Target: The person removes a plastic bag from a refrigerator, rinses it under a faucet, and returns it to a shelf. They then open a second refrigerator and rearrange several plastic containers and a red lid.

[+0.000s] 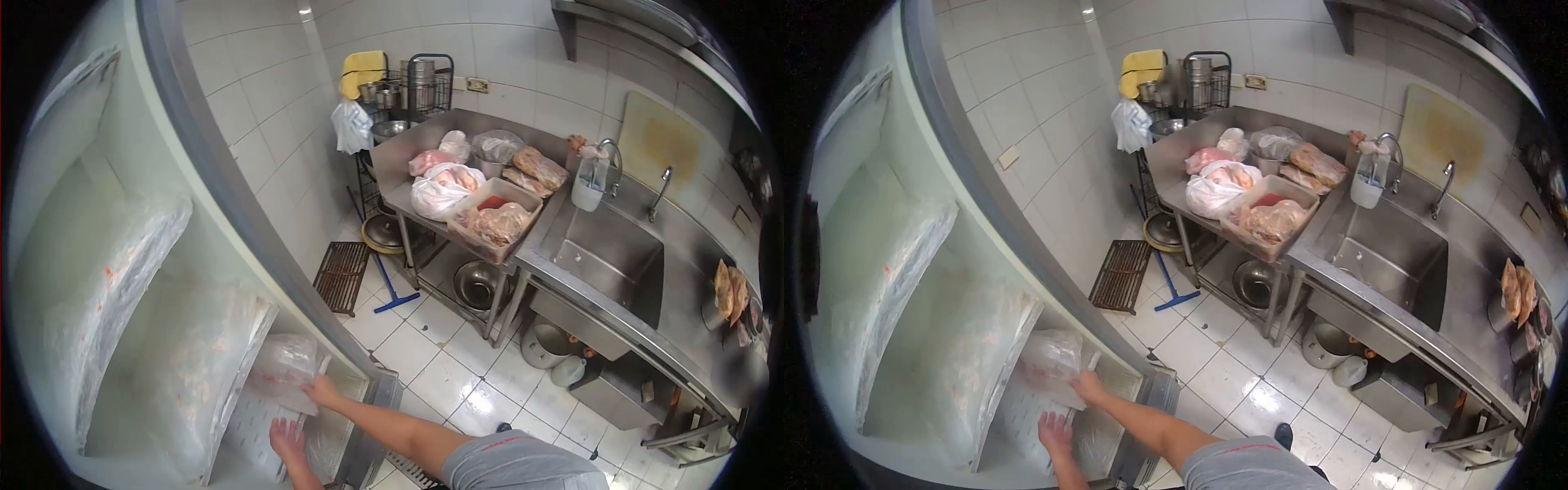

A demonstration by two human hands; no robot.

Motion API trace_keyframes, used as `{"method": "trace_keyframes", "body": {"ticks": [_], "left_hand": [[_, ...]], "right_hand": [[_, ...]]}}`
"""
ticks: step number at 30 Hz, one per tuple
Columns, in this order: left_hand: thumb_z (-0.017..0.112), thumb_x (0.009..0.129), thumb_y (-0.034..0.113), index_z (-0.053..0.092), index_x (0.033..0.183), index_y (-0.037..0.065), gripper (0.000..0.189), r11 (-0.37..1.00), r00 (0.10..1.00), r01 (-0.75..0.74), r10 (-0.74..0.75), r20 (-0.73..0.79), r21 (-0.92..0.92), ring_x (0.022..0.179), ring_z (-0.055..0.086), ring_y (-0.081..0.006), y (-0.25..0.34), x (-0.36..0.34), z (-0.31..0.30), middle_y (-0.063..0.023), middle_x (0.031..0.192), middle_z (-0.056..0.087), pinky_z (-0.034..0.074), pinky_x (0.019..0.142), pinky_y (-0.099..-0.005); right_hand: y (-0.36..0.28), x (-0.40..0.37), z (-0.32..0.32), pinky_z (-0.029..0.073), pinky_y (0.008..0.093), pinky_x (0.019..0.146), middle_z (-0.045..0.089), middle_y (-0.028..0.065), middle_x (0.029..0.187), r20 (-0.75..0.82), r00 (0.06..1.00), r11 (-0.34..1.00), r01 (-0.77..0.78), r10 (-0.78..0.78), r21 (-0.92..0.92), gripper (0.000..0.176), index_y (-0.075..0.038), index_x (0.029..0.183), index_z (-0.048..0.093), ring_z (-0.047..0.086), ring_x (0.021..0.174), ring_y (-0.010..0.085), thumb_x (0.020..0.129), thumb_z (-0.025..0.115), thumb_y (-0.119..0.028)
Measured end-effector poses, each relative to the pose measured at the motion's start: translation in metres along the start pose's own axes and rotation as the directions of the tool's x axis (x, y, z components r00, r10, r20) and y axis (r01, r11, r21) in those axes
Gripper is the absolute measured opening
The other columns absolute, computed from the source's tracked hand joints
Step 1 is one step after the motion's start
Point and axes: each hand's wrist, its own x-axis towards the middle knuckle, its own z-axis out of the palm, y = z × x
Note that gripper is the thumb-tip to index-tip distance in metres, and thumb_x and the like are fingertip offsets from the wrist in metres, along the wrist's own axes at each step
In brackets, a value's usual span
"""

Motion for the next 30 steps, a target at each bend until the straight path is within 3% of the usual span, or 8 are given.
{"method": "trace_keyframes", "body": {"ticks": [6, 9, 12, 18, 21, 24, 27, 30], "left_hand": [[0.028, 0.079, 0.075, 0.022, 0.144, 0.013, 0.090, 0.759, 0.803, 0.546, -0.353, 0.481, -0.354, 0.130, 0.029, -0.0366, -0.028, 0.005, -0.034, -0.0133, 0.147, 0.025, 0.021, 0.098, -0.0651], [0.033, 0.071, 0.083, 0.020, 0.144, 0.010, 0.104, 0.716, 0.720, 0.573, -0.208, 0.662, -0.399, 0.131, 0.026, -0.0376, -0.032, 0.001, -0.008, -0.0168, 0.144, 0.027, 0.022, 0.096, -0.0683], [0.035, 0.065, 0.087, 0.014, 0.145, 0.009, 0.114, 0.565, 0.765, 0.599, -0.196, 0.613, -0.568, 0.136, 0.013, -0.0400, -0.006, -0.026, 0.043, -0.0139, 0.151, 0.013, 0.014, 0.100, -0.0667], [0.041, 0.068, 0.082, 0.020, 0.145, 0.012, 0.106, 0.597, 0.758, 0.456, 0.128, 0.640, -0.660, 0.135, 0.018, -0.0369, 0.026, -0.054, 0.105, -0.0099, 0.150, 0.019, 0.014, 0.103, -0.0639], [0.042, 0.081, 0.068, 0.028, 0.142, 0.012, 0.084, 0.660, 0.825, 0.358, 0.109, 0.555, -0.661, 0.130, 0.030, -0.0351, 0.024, -0.024, 0.100, -0.0107, 0.145, 0.031, 0.023, 0.104, -0.0601], [0.041, 0.091, 0.047, 0.038, 0.137, 0.012, 0.058, 0.972, 0.826, 0.038, 0.100, 0.555, -0.231, 0.122, 0.043, -0.0333, -0.004, 0.047, 0.081, -0.0119, 0.136, 0.043, 0.033, 0.100, -0.0566], [0.039, 0.094, 0.031, 0.043, 0.133, 0.009, 0.045, 0.890, 0.900, 0.238, -0.051, 0.434, -0.389, 0.117, 0.047, -0.0331, -0.029, 0.108, 0.060, -0.0125, 0.132, 0.047, 0.039, 0.095, -0.0553], [0.042, 0.092, 0.027, 0.043, 0.132, 0.006, 0.045, 0.932, 0.835, 0.057, 0.152, 0.529, -0.357, 0.117, 0.047, -0.0322, -0.026, 0.054, 0.069, -0.0132, 0.132, 0.047, 0.040, 0.096, -0.0518]], "right_hand": [[0.003, -0.059, -0.135, 0.049, 0.0421, 0.075, 0.065, 0.0198, 0.089, 0.088, 0.971, 0.975, 0.221, -0.223, 0.030, 0.027, -0.004, 0.096, 0.065, 0.063, 0.085, 0.0361, 0.077, 0.067, -0.024], [0.010, -0.072, -0.147, 0.048, 0.0419, 0.079, 0.064, 0.0207, 0.093, 0.058, 0.938, 0.935, 0.335, -0.343, 0.116, 0.029, -0.004, 0.102, 0.062, 0.061, 0.090, 0.0375, 0.077, 0.067, -0.018], [0.001, -0.082, -0.168, 0.047, 0.0424, 0.080, 0.062, 0.0215, 0.098, 0.107, 0.895, 0.900, 0.425, -0.434, 0.098, 0.032, -0.003, 0.106, 0.058, 0.059, 0.092, 0.0389, 0.078, 0.066, -0.016], [0.003, -0.056, -0.184, 0.042, 0.0401, 0.091, 0.057, 0.0192, 0.111, 0.307, 0.761, 0.812, 0.580, -0.571, 0.069, 0.035, -0.004, 0.112, 0.056, 0.054, 0.106, 0.0339, 0.079, 0.065, -0.009], [0.006, -0.041, -0.171, 0.040, 0.0407, 0.095, 0.054, 0.0206, 0.118, 0.404, 0.697, 0.783, 0.617, -0.592, 0.081, 0.038, -0.004, 0.115, 0.054, 0.050, 0.111, 0.0360, 0.078, 0.064, -0.007], [0.003, -0.039, -0.175, 0.039, 0.0409, 0.096, 0.052, 0.0206, 0.120, 0.422, 0.672, 0.771, 0.627, -0.609, 0.114, 0.039, -0.004, 0.116, 0.054, 0.048, 0.113, 0.0364, 0.078, 0.064, -0.006], [-0.003, -0.043, -0.190, 0.038, 0.0411, 0.097, 0.051, 0.0206, 0.122, 0.415, 0.654, 0.758, 0.632, -0.632, 0.160, 0.040, -0.004, 0.117, 0.053, 0.046, 0.115, 0.0368, 0.078, 0.063, -0.005], [-0.013, -0.048, -0.209, 0.037, 0.0413, 0.098, 0.050, 0.0206, 0.123, 0.388, 0.643, 0.742, 0.638, -0.660, 0.204, 0.041, -0.005, 0.118, 0.053, 0.045, 0.117, 0.0372, 0.078, 0.062, -0.004]]}}
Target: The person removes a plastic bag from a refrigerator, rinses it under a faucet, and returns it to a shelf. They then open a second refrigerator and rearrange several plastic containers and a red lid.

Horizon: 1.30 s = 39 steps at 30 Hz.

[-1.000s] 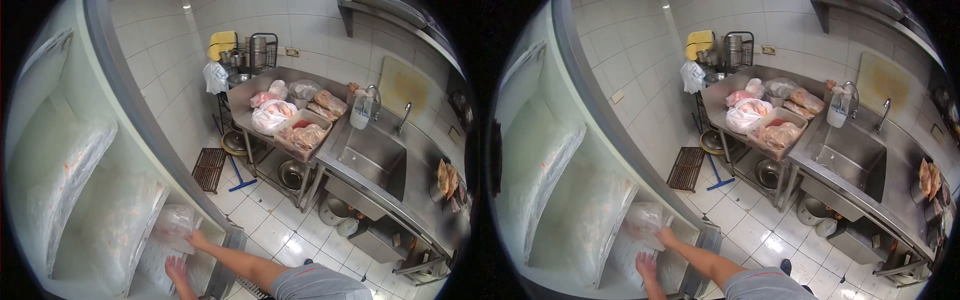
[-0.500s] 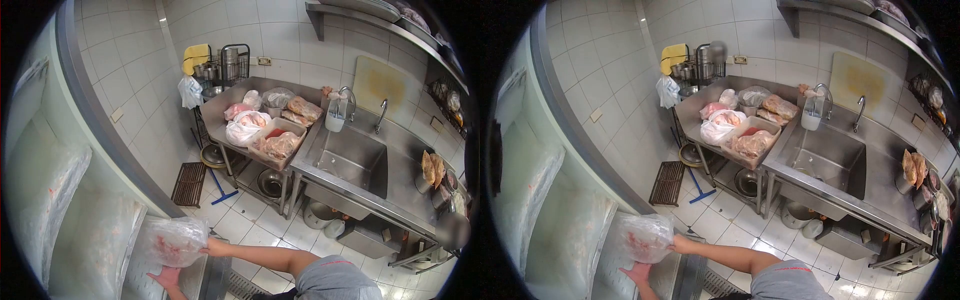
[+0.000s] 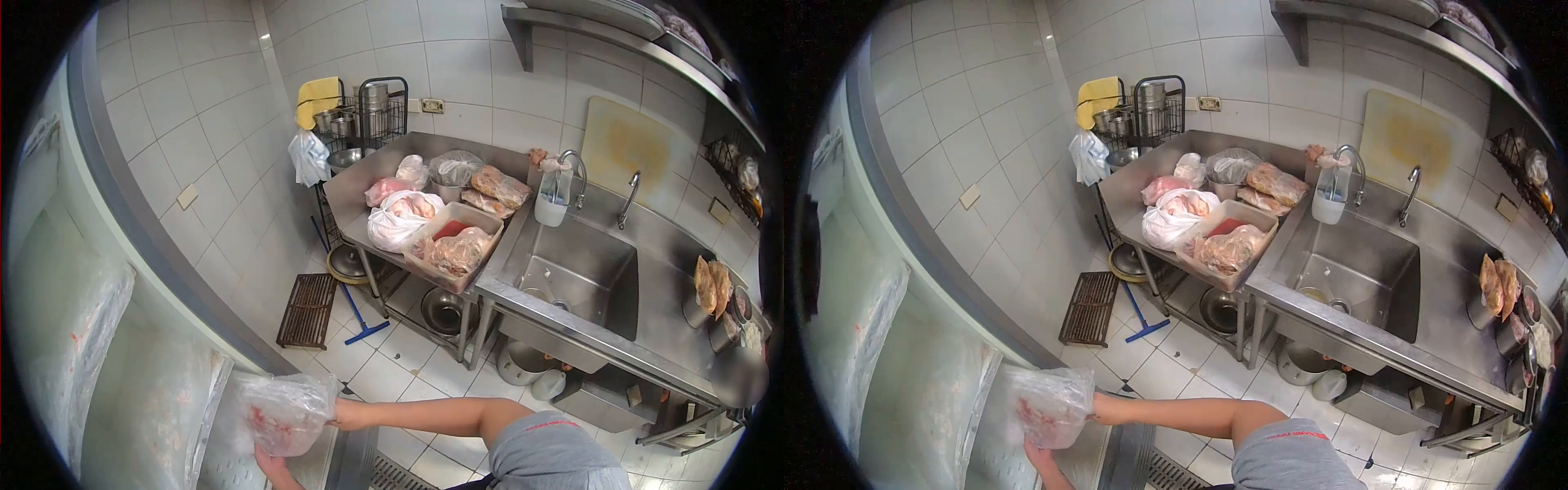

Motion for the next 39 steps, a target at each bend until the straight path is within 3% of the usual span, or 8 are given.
{"method": "trace_keyframes", "body": {"ticks": [18, 22, 25, 29, 32, 34, 36, 39], "left_hand": [[0.041, 0.095, 0.026, 0.044, 0.128, 0.000, 0.042, 0.969, 0.998, 0.052, -0.055, -0.004, -0.241, 0.116, 0.049, -0.0280, -0.202, -0.023, 0.305, -0.0128, 0.128, 0.049, 0.042, 0.098, -0.0439], [0.043, 0.095, 0.023, 0.045, 0.127, -0.001, 0.039, 0.998, 0.971, 0.055, -0.046, 0.235, -0.034, 0.117, 0.048, -0.0251, -0.270, -0.033, 0.439, -0.0122, 0.129, 0.048, 0.042, 0.097, -0.0407], [0.055, 0.090, 0.015, 0.046, 0.124, -0.003, 0.039, 0.998, 0.951, -0.058, 0.061, 0.302, -0.020, 0.115, 0.049, -0.0220, -0.341, -0.036, 0.532, -0.0109, 0.129, 0.047, 0.043, 0.096, -0.0366], [0.067, 0.082, 0.011, 0.055, 0.109, -0.009, 0.036, 0.839, 0.959, -0.229, 0.108, 0.261, 0.494, 0.100, 0.058, -0.0227, -0.414, -0.101, 0.645, -0.0149, 0.112, 0.060, 0.043, 0.088, -0.0337], [0.066, 0.078, 0.014, 0.063, 0.080, -0.007, 0.022, 0.558, 0.725, -0.654, 0.268, 0.634, 0.511, 0.076, 0.061, -0.0272, -0.545, -0.090, 0.640, -0.0197, 0.080, 0.065, 0.047, 0.075, -0.0386], [0.059, 0.072, 0.002, 0.064, 0.096, -0.004, 0.025, 0.475, 0.533, -0.792, 0.232, 0.814, 0.383, 0.089, 0.063, -0.0353, -0.557, -0.141, 0.664, -0.0188, 0.093, 0.066, 0.047, 0.079, -0.0404], [0.061, 0.074, 0.006, 0.064, 0.099, 0.001, 0.026, 0.682, 0.506, -0.636, 0.015, 0.862, 0.362, 0.093, 0.061, -0.0362, -0.577, -0.171, 0.669, -0.0191, 0.098, 0.065, 0.047, 0.079, -0.0413], [0.060, 0.070, -0.003, 0.060, 0.110, 0.004, 0.042, 0.732, 0.240, -0.626, -0.146, 0.960, 0.268, 0.107, 0.057, -0.0321, -0.604, -0.185, 0.668, -0.0156, 0.115, 0.059, 0.045, 0.092, -0.0376]], "right_hand": [[-0.110, -0.222, -0.269, 0.047, 0.0419, 0.081, 0.061, 0.0212, 0.101, -0.362, 0.931, 0.883, -0.137, -0.040, -0.450, 0.027, -0.002, 0.105, 0.058, 0.058, 0.093, 0.0380, 0.079, 0.056, -0.003], [-0.128, -0.357, -0.339, 0.046, 0.0369, 0.089, 0.058, 0.0138, 0.115, -0.634, 0.619, 0.814, -0.579, 0.465, 0.032, 0.043, -0.003, 0.121, 0.051, 0.055, 0.108, 0.0235, 0.081, 0.065, -0.015], [-0.191, -0.430, -0.362, 0.047, 0.0494, 0.085, 0.040, 0.0154, 0.132, -0.649, 0.045, 0.620, -0.355, 0.759, 0.700, 0.079, -0.008, 0.140, 0.019, 0.050, 0.111, 0.0334, 0.082, 0.066, -0.034], [-0.244, -0.507, -0.378, 0.045, 0.0596, 0.084, 0.019, 0.0217, 0.141, -0.451, 0.170, 0.396, 0.279, 0.876, 0.875, 0.103, -0.015, 0.144, -0.008, 0.048, 0.108, 0.0460, 0.079, 0.064, -0.052], [-0.280, -0.526, -0.397, 0.044, 0.0606, 0.085, 0.015, 0.0241, 0.141, -0.541, 0.226, 0.466, 0.312, 0.810, 0.828, 0.109, -0.019, 0.143, -0.016, 0.047, 0.109, 0.0493, 0.077, 0.060, -0.061], [-0.279, -0.544, -0.416, 0.044, 0.0604, 0.085, 0.024, 0.0224, 0.140, -0.554, 0.177, 0.471, 0.359, 0.813, 0.806, 0.099, -0.018, 0.146, 0.002, 0.046, 0.112, 0.0476, 0.077, 0.057, -0.065], [-0.254, -0.587, -0.436, 0.044, 0.0593, 0.084, 0.019, 0.0218, 0.143, -0.570, 0.362, 0.423, 0.412, 0.738, 0.807, 0.096, -0.019, 0.146, 0.008, 0.044, 0.116, 0.0454, 0.077, 0.057, -0.064], [-0.210, -0.633, -0.456, 0.052, 0.0419, 0.076, 0.057, 0.0134, 0.112, -0.663, 0.217, 0.540, 0.428, 0.717, 0.725, 0.052, -0.009, 0.125, 0.049, 0.059, 0.101, 0.0283, 0.086, 0.057, -0.042]]}}
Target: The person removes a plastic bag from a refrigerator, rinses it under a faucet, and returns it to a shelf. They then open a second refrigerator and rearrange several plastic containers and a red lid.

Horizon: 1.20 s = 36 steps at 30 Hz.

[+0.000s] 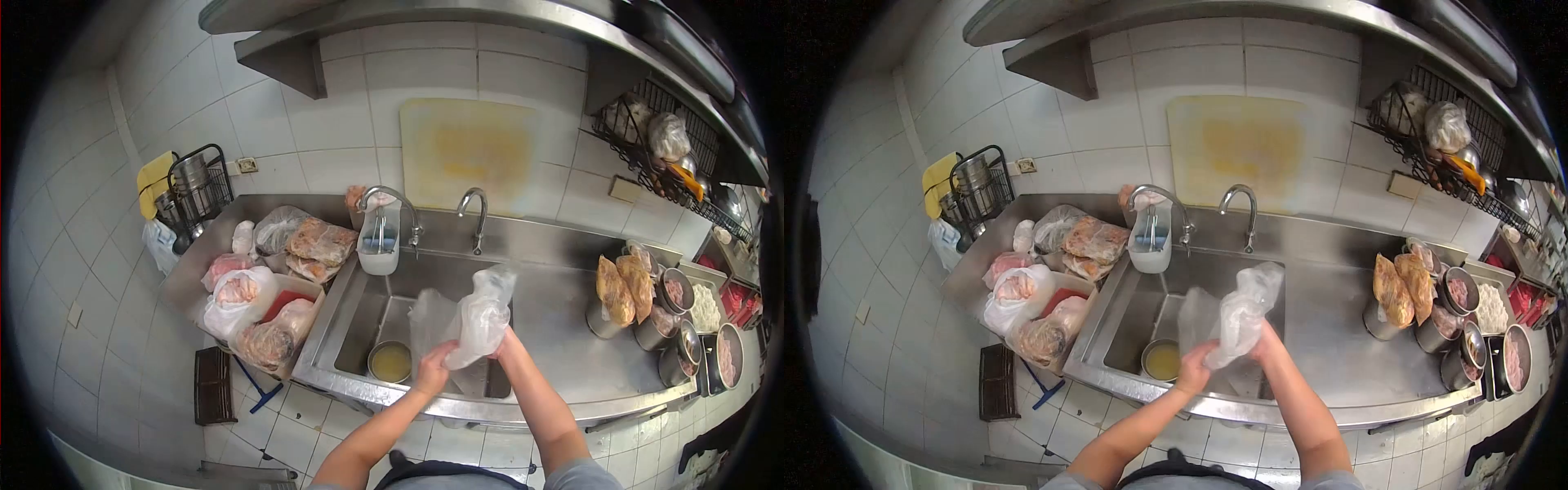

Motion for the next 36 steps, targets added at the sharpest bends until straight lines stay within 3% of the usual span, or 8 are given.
{"method": "trace_keyframes", "body": {"ticks": [4, 7, 9, 15, 24, 27, 30, 36], "left_hand": [[0.067, 0.073, 0.011, 0.042, 0.130, 0.008, 0.062, 0.995, 0.879, -0.100, 0.080, 0.470, 0.016, 0.125, 0.039, -0.0351, -0.029, 0.017, 0.008, -0.0173, 0.142, 0.033, 0.036, 0.101, -0.0400], [0.067, 0.077, 0.016, 0.053, 0.120, 0.006, 0.047, 0.964, 0.653, -0.225, 0.258, 0.712, -0.143, 0.116, 0.049, -0.0337, -0.068, 0.047, -0.010, -0.0179, 0.132, 0.046, 0.039, 0.099, -0.0404], [0.066, 0.078, 0.019, 0.060, 0.111, 0.005, 0.037, 0.979, 0.376, 0.006, -0.190, 0.907, 0.203, 0.108, 0.055, -0.0348, -0.087, 0.106, -0.029, -0.0198, 0.118, 0.056, 0.041, 0.096, -0.0404], [0.057, 0.085, 0.034, 0.063, 0.096, 0.000, 0.036, 0.973, 0.987, 0.019, -0.055, 0.150, 0.230, 0.092, 0.060, -0.0404, -0.155, 0.264, 0.045, -0.0241, 0.095, 0.063, 0.048, 0.080, -0.0436], [0.057, 0.082, 0.036, 0.066, 0.083, -0.003, 0.040, 0.868, 0.848, 0.477, -0.496, 0.188, 0.139, 0.083, 0.062, -0.0413, -0.191, 0.319, 0.135, -0.0286, 0.079, 0.062, 0.049, 0.070, -0.0457], [0.036, 0.093, 0.052, 0.052, 0.120, 0.004, 0.057, 0.501, 0.635, 0.770, -0.549, 0.543, -0.395, 0.113, 0.055, -0.0292, -0.217, 0.296, 0.124, -0.0180, 0.119, 0.057, 0.042, 0.092, -0.0408], [0.032, 0.093, 0.057, 0.039, 0.135, 0.010, 0.064, 0.460, 0.541, 0.834, -0.577, 0.612, -0.305, 0.131, 0.034, -0.0277, -0.186, 0.268, 0.102, -0.0125, 0.140, 0.039, 0.024, 0.106, -0.0443], [0.053, 0.084, 0.054, 0.040, 0.135, 0.013, 0.066, 0.848, 0.751, 0.309, 0.061, 0.657, -0.431, 0.134, 0.027, -0.0262, -0.204, 0.243, 0.011, -0.0101, 0.140, 0.038, 0.015, 0.110, -0.0439]], "right_hand": [[0.021, 0.039, -0.126, 0.054, 0.0340, 0.069, 0.064, 0.0081, 0.098, -0.131, 0.974, 0.982, 0.182, -0.187, -0.047, 0.027, -0.006, 0.111, 0.059, 0.064, 0.085, 0.0219, 0.089, 0.056, -0.021], [0.017, 0.016, -0.139, 0.053, 0.0351, 0.071, 0.064, 0.0074, 0.099, -0.390, 0.817, 0.902, 0.349, -0.425, -0.253, 0.026, -0.005, 0.109, 0.060, 0.063, 0.085, 0.0194, 0.086, 0.059, -0.016], [0.008, 0.004, -0.134, 0.051, 0.0333, 0.074, 0.065, 0.0073, 0.098, -0.279, 0.738, 0.669, 0.301, -0.615, -0.679, 0.027, -0.002, 0.106, 0.060, 0.061, 0.085, 0.0169, 0.079, 0.063, -0.008], [-0.013, -0.004, -0.137, 0.048, 0.0309, 0.082, 0.063, 0.0085, 0.103, -0.380, 0.572, 0.494, 0.052, -0.727, -0.868, 0.034, 0.000, 0.108, 0.056, 0.060, 0.091, 0.0163, 0.075, 0.061, 0.006], [-0.022, -0.012, -0.093, 0.046, 0.0295, 0.085, 0.062, 0.0073, 0.105, -0.434, 0.492, 0.531, 0.072, -0.755, -0.844, 0.041, 0.000, 0.112, 0.054, 0.059, 0.096, 0.0152, 0.072, 0.055, 0.012], [-0.029, -0.001, -0.088, 0.046, 0.0298, 0.086, 0.063, 0.0066, 0.105, -0.437, 0.531, 0.567, 0.104, -0.726, -0.817, 0.040, 0.000, 0.112, 0.055, 0.059, 0.097, 0.0155, 0.073, 0.053, 0.011], [-0.025, 0.015, -0.081, 0.046, 0.0292, 0.086, 0.063, 0.0055, 0.105, -0.416, 0.570, 0.564, 0.101, -0.708, -0.820, 0.037, -0.002, 0.111, 0.056, 0.059, 0.097, 0.0153, 0.076, 0.054, 0.009], [-0.042, 0.061, -0.048, 0.044, 0.0297, 0.088, 0.063, 0.0056, 0.106, -0.343, 0.763, 0.580, 0.051, -0.547, -0.813, 0.045, -0.001, 0.117, 0.052, 0.057, 0.100, 0.0163, 0.074, 0.051, 0.011]]}}
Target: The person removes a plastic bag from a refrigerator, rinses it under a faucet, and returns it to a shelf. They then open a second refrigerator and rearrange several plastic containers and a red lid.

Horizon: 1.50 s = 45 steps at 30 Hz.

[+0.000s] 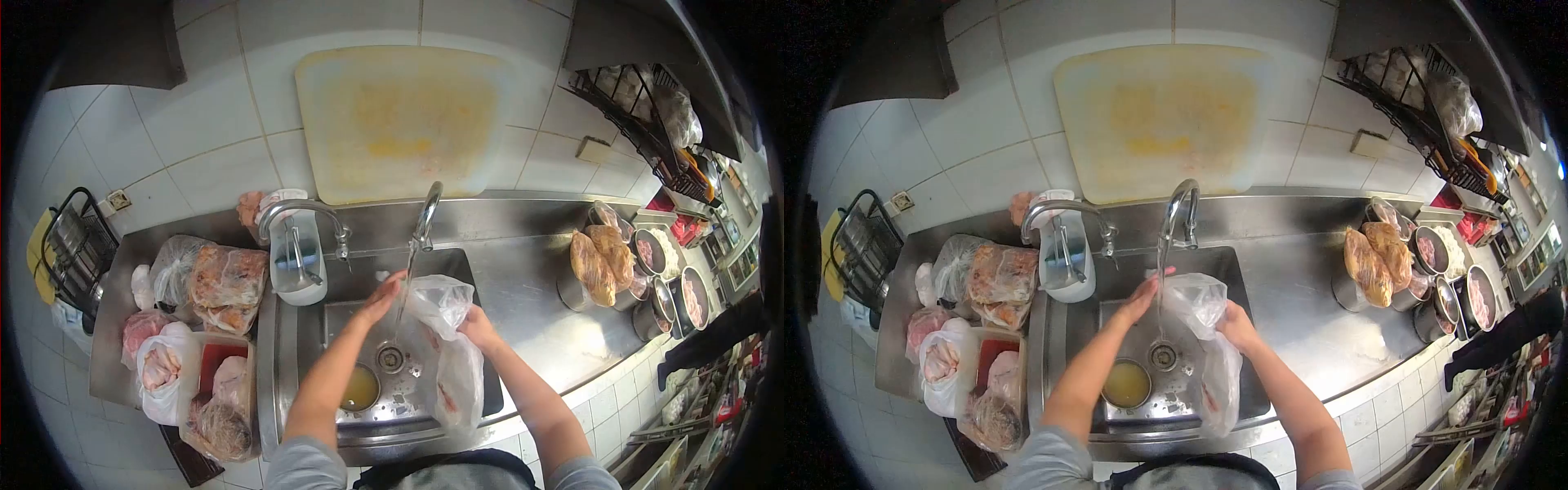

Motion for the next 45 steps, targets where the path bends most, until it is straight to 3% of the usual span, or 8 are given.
{"method": "trace_keyframes", "body": {"ticks": [5, 11, 13, 16, 23, 29, 34, 45], "left_hand": [[0.062, 0.081, 0.039, 0.045, 0.129, 0.013, 0.057, 0.741, 0.997, 0.076, -0.042, -0.067, 0.667, 0.124, 0.043, -0.0288, 0.059, -0.041, -0.016, -0.0109, 0.128, 0.051, 0.007, 0.112, -0.0461], [0.053, 0.087, 0.024, 0.061, 0.099, 0.002, 0.027, 0.636, 0.945, 0.242, -0.327, -0.028, 0.732, 0.097, 0.055, -0.0384, 0.033, -0.025, 0.007, -0.0235, 0.098, 0.060, 0.043, 0.087, -0.0437], [0.047, 0.089, 0.028, 0.059, 0.111, 0.006, 0.032, 0.592, 0.915, 0.241, -0.403, 0.024, 0.769, 0.110, 0.052, -0.0311, 0.005, -0.015, 0.014, -0.0216, 0.115, 0.056, 0.041, 0.091, -0.0430], [0.043, 0.090, 0.023, 0.055, 0.113, 0.005, 0.032, 0.536, 0.976, -0.084, 0.216, -0.040, 0.840, 0.105, 0.055, -0.0322, -0.012, -0.021, 0.030, -0.0220, 0.116, 0.055, 0.043, 0.088, -0.0417], [0.046, 0.088, 0.024, 0.054, 0.115, 0.006, 0.033, 0.357, 0.970, -0.171, -0.103, 0.221, 0.918, 0.098, 0.059, -0.0325, -0.035, 0.028, 0.010, -0.0189, 0.113, 0.058, 0.045, 0.085, -0.0417], [0.071, 0.071, 0.027, 0.053, 0.115, -0.001, 0.055, 0.871, 0.891, 0.267, -0.386, 0.239, 0.412, 0.090, 0.062, -0.0372, 0.074, -0.001, 0.011, -0.0191, 0.103, 0.063, 0.050, 0.074, -0.0433], [0.072, 0.069, 0.018, 0.049, 0.118, 0.005, 0.055, 0.425, 0.866, 0.282, -0.498, -0.038, 0.860, 0.101, 0.058, -0.0375, 0.093, -0.035, 0.032, -0.0213, 0.105, 0.061, 0.049, 0.084, -0.0451], [0.059, 0.072, 0.013, 0.065, 0.097, 0.010, 0.025, 0.361, 0.951, 0.021, -0.295, 0.093, 0.932, 0.096, 0.060, -0.0344, 0.087, 0.008, 0.030, -0.0172, 0.095, 0.064, 0.046, 0.084, -0.0459]], "right_hand": [[-0.013, 0.036, 0.008, 0.043, 0.0302, 0.089, 0.064, 0.0102, 0.103, 0.239, 0.971, 0.987, 0.059, -0.021, -0.152, 0.040, 0.000, 0.110, 0.057, 0.059, 0.099, 0.0203, 0.071, 0.050, 0.004], [-0.075, 0.066, 0.061, 0.047, 0.0393, 0.086, 0.063, 0.0186, 0.094, 0.024, 0.901, 0.315, 0.176, -0.432, -0.933, 0.025, -0.001, 0.097, 0.060, 0.061, 0.095, 0.0305, 0.073, 0.057, -0.009], [-0.098, 0.084, 0.074, 0.047, 0.0407, 0.085, 0.064, 0.0187, 0.101, 0.313, 0.936, 0.340, 0.349, -0.159, -0.873, 0.031, -0.002, 0.102, 0.062, 0.061, 0.098, 0.0311, 0.072, 0.060, -0.008], [-0.120, 0.082, 0.081, 0.047, 0.0390, 0.086, 0.065, 0.0166, 0.099, 0.460, 0.869, 0.863, 0.083, 0.181, -0.498, 0.035, -0.002, 0.103, 0.064, 0.062, 0.098, 0.0291, 0.071, 0.065, -0.015], [-0.085, 0.029, 0.094, 0.047, 0.0401, 0.089, 0.063, 0.0227, 0.099, 0.103, 0.923, 0.298, 0.223, -0.370, -0.928, 0.065, -0.009, 0.129, 0.043, 0.060, 0.102, 0.0340, 0.073, 0.070, -0.027], [-0.020, 0.056, 0.069, 0.049, 0.0453, 0.083, 0.062, 0.0251, 0.097, -0.029, 0.999, 0.520, -0.045, 0.039, -0.853, 0.046, -0.005, 0.121, 0.050, 0.061, 0.095, 0.0387, 0.078, 0.061, -0.018], [-0.004, 0.073, 0.049, 0.046, 0.0413, 0.089, 0.060, 0.0249, 0.105, -0.039, 0.999, 0.599, -0.029, -0.004, -0.801, 0.043, -0.001, 0.111, 0.059, 0.060, 0.099, 0.0356, 0.069, 0.059, -0.009], [-0.045, 0.046, 0.071, 0.048, 0.0384, 0.084, 0.063, 0.0192, 0.104, 0.103, 0.993, 0.451, 0.070, 0.050, -0.890, 0.062, -0.004, 0.115, 0.056, 0.061, 0.099, 0.0323, 0.066, 0.072, -0.039]]}}
